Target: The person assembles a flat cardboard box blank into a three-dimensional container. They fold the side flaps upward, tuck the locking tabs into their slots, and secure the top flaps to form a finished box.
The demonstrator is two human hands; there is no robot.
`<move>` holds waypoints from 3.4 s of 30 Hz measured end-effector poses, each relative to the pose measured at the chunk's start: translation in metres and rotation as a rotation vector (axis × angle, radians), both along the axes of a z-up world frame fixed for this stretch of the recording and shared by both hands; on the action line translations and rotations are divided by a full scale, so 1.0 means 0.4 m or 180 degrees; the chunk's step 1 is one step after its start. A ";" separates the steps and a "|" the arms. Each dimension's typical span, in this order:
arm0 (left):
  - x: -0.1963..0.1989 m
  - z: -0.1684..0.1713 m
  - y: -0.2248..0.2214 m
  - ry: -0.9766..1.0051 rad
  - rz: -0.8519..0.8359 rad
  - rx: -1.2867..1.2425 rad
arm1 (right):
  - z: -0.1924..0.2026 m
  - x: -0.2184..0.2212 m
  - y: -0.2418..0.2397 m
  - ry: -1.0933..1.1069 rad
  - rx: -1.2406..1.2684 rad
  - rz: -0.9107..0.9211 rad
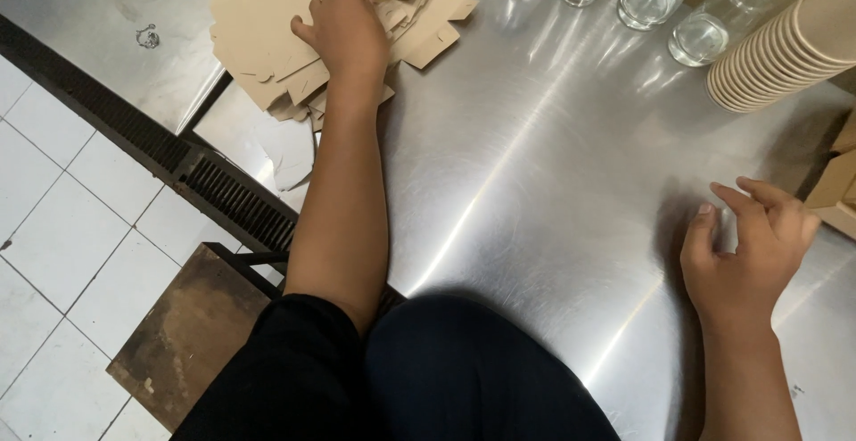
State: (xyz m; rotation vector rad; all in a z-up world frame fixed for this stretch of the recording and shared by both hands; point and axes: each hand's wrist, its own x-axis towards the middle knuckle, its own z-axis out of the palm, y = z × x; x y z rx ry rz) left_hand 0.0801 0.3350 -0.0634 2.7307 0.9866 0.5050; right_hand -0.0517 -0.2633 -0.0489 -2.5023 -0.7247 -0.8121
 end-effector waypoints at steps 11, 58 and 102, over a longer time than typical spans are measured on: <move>-0.144 0.201 -0.400 0.0429 -0.1899 -0.0351 | 0.045 -0.005 0.038 0.0167 0.0148 -0.0024; -0.231 0.221 -0.582 0.1868 -0.3386 -0.0984 | 0.101 0.008 -0.044 0.1743 0.1853 -0.0427; -0.067 0.104 -0.709 0.0030 -0.4187 -0.4008 | 0.004 0.086 -0.117 0.2491 0.2538 -0.0805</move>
